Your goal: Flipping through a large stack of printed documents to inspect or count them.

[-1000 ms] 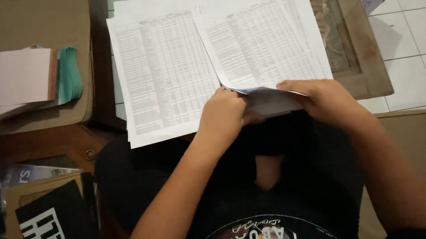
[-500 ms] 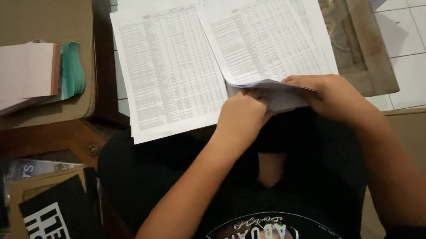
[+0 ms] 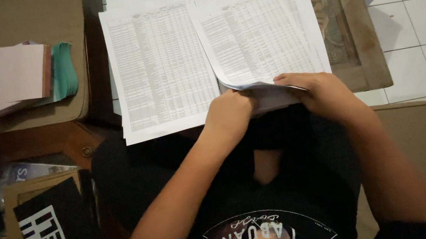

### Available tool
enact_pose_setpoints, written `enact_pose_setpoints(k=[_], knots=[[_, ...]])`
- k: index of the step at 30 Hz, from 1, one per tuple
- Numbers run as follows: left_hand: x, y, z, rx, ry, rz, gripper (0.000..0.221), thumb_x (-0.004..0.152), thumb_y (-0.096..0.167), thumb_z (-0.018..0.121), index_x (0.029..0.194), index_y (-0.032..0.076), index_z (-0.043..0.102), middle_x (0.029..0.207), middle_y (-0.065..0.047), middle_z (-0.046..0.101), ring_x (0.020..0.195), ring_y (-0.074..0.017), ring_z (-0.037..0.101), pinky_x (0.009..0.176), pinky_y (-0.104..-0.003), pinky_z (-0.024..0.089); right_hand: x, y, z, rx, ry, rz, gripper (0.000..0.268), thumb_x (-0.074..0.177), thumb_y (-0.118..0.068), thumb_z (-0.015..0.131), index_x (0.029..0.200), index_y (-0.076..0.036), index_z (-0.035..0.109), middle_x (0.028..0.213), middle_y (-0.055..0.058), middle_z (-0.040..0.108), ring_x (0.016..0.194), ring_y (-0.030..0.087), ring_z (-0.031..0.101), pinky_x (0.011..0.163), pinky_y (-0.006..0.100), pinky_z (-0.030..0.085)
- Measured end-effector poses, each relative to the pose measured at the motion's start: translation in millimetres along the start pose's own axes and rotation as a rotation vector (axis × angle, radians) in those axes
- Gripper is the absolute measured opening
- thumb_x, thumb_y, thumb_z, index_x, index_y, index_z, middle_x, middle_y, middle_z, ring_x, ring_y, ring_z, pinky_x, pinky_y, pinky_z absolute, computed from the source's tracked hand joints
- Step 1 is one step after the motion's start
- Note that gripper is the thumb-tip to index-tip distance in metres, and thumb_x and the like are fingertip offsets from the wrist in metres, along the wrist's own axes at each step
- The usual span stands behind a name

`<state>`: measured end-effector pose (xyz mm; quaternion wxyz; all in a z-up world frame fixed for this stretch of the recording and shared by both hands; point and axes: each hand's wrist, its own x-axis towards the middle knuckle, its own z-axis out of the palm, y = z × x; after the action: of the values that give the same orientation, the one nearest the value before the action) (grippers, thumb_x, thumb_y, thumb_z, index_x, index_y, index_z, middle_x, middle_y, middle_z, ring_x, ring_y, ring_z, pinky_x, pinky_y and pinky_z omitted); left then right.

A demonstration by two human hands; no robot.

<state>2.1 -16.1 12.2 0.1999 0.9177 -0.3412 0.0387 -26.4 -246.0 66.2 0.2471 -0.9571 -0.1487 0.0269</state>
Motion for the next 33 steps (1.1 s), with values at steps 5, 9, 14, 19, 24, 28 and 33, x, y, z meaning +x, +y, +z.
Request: enact_pose_setpoints(k=[5, 9, 14, 19, 24, 28, 33], knots=[[-9.6, -5.9, 3.4, 0.101, 0.146, 0.07, 0.011, 0.081, 0.005, 0.071, 0.072, 0.01, 0.072, 0.065, -0.005, 0.065, 0.068, -0.0239, 0.068, 0.061, -0.032, 0.057, -9.7, 20.8, 25.8, -0.152, 0.122, -0.1, 0.033, 0.093, -0.007, 0.063, 0.123, -0.017, 0.072, 0.125, 0.006, 0.075, 0.112, 0.03, 0.071, 0.089, 0.045, 0.058], [-5.0, -6.2, -0.3, 0.029, 0.315, 0.134, 0.015, 0.085, 0.004, 0.068, 0.073, 0.012, 0.069, 0.067, -0.003, 0.065, 0.069, -0.0213, 0.066, 0.065, -0.031, 0.054, -16.8, 26.4, 40.5, -0.293, 0.187, -0.16, 0.032, 0.099, -0.03, 0.06, 0.129, -0.026, 0.068, 0.133, -0.002, 0.071, 0.116, 0.021, 0.07, 0.092, 0.037, 0.057], [-16.6, -14.9, 14.7, -0.048, 0.569, 0.14, 0.008, 0.091, 0.018, 0.064, 0.097, 0.017, 0.071, 0.092, -0.001, 0.068, 0.103, -0.0226, 0.064, 0.085, -0.037, 0.047, -15.6, 37.4, 45.7, -0.299, 0.27, -0.181, 0.028, 0.101, -0.031, 0.06, 0.126, -0.023, 0.07, 0.13, -0.004, 0.073, 0.111, 0.021, 0.071, 0.089, 0.034, 0.057], [-88.3, -76.0, -62.4, -0.023, 0.346, -0.079, 0.039, 0.086, 0.029, 0.08, 0.116, 0.006, 0.069, 0.11, -0.012, 0.07, 0.102, -0.0348, 0.063, 0.09, -0.047, 0.046, -7.7, 45.1, 18.8, -0.273, 0.34, -0.119, 0.029, 0.104, -0.006, 0.069, 0.132, -0.011, 0.074, 0.119, 0.011, 0.076, 0.1, 0.03, 0.072, 0.081, 0.041, 0.057], [-129.1, -124.0, -93.4, 0.006, 0.07, -0.18, 0.045, 0.08, 0.042, 0.087, 0.112, 0.012, 0.074, 0.123, -0.007, 0.066, 0.117, -0.0293, 0.059, 0.094, -0.047, 0.045, 29.8, -42.9, 16.8, -0.299, 0.658, -0.334, 0.027, 0.114, 0.012, 0.06, 0.13, 0.002, 0.079, 0.105, 0.015, 0.078, 0.08, 0.029, 0.07, 0.066, 0.037, 0.049], [-127.7, -125.6, -98.7, 0.079, 0.036, -0.117, 0.025, 0.084, 0.031, 0.082, 0.101, 0.013, 0.077, 0.11, -0.006, 0.073, 0.109, -0.0299, 0.067, 0.088, -0.04, 0.049, 75.3, -119.0, 61.9, -0.153, 0.595, -0.308, 0.027, 0.107, -0.007, 0.056, 0.124, -0.013, 0.075, 0.107, 0.012, 0.079, 0.101, 0.031, 0.074, 0.082, 0.043, 0.059], [-132.9, -134.2, -103.0, 0.138, -0.006, -0.141, 0.012, 0.09, 0.029, 0.074, 0.09, 0.018, 0.079, 0.084, -0.002, 0.075, 0.087, -0.0283, 0.073, 0.083, -0.041, 0.055, 84.2, -162.2, 116.1, -0.26, 0.071, -0.132, 0.029, 0.094, -0.007, 0.05, 0.114, -0.025, 0.063, 0.104, -0.001, 0.076, 0.093, 0.027, 0.076, 0.075, 0.044, 0.061]])
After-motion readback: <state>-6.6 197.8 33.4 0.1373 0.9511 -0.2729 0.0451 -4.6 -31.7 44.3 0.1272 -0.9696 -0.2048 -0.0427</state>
